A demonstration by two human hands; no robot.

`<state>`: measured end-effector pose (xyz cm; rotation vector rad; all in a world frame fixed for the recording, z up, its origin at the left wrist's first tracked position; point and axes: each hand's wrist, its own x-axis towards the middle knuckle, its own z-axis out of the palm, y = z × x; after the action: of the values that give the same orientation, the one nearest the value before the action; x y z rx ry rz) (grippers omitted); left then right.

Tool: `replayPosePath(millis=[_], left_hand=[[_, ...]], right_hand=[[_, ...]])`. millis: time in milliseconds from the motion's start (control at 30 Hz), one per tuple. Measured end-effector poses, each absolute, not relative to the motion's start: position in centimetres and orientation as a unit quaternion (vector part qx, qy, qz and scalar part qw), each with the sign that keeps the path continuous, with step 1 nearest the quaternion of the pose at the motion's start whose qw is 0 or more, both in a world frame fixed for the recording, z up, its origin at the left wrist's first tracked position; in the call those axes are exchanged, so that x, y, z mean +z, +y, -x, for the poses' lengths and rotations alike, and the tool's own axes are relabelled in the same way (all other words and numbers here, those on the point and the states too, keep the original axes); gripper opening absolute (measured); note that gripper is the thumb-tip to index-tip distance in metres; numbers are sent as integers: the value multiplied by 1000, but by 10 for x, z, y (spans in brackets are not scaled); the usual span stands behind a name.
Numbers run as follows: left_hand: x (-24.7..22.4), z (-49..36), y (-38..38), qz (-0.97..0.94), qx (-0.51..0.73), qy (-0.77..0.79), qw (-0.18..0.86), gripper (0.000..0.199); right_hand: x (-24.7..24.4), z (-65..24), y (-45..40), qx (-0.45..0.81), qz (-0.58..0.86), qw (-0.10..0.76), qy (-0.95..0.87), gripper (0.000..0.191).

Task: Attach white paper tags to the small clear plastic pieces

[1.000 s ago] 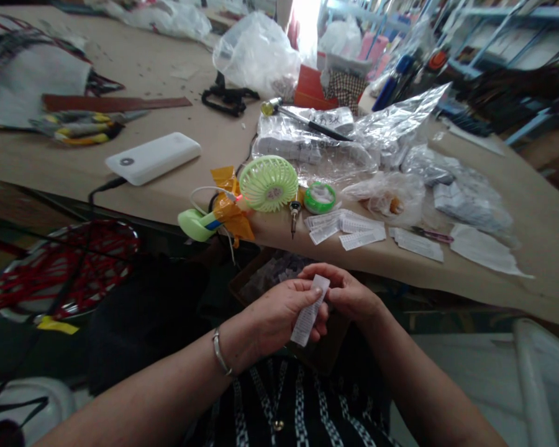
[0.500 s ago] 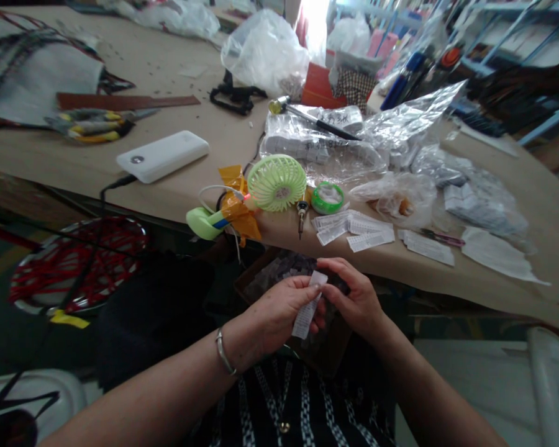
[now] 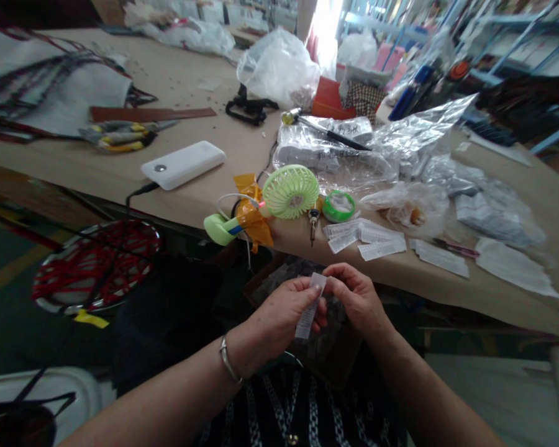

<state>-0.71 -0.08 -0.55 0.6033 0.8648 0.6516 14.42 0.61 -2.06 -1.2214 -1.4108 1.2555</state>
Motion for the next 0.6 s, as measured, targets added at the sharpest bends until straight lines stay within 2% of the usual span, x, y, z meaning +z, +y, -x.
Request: replayPosePath(millis=[200, 367, 600], left_hand=[[-5, 10, 1, -320, 337, 426, 777, 21], [-12, 14, 9, -392, 359, 439, 724, 22], [-13, 23, 28, -552, 402, 488, 543, 18]], right_hand=[[-24, -133, 15, 535, 506, 418, -532, 16], [-25, -124, 21, 523, 506, 443, -524, 14], [-23, -118, 33, 462, 521, 472, -541, 9]])
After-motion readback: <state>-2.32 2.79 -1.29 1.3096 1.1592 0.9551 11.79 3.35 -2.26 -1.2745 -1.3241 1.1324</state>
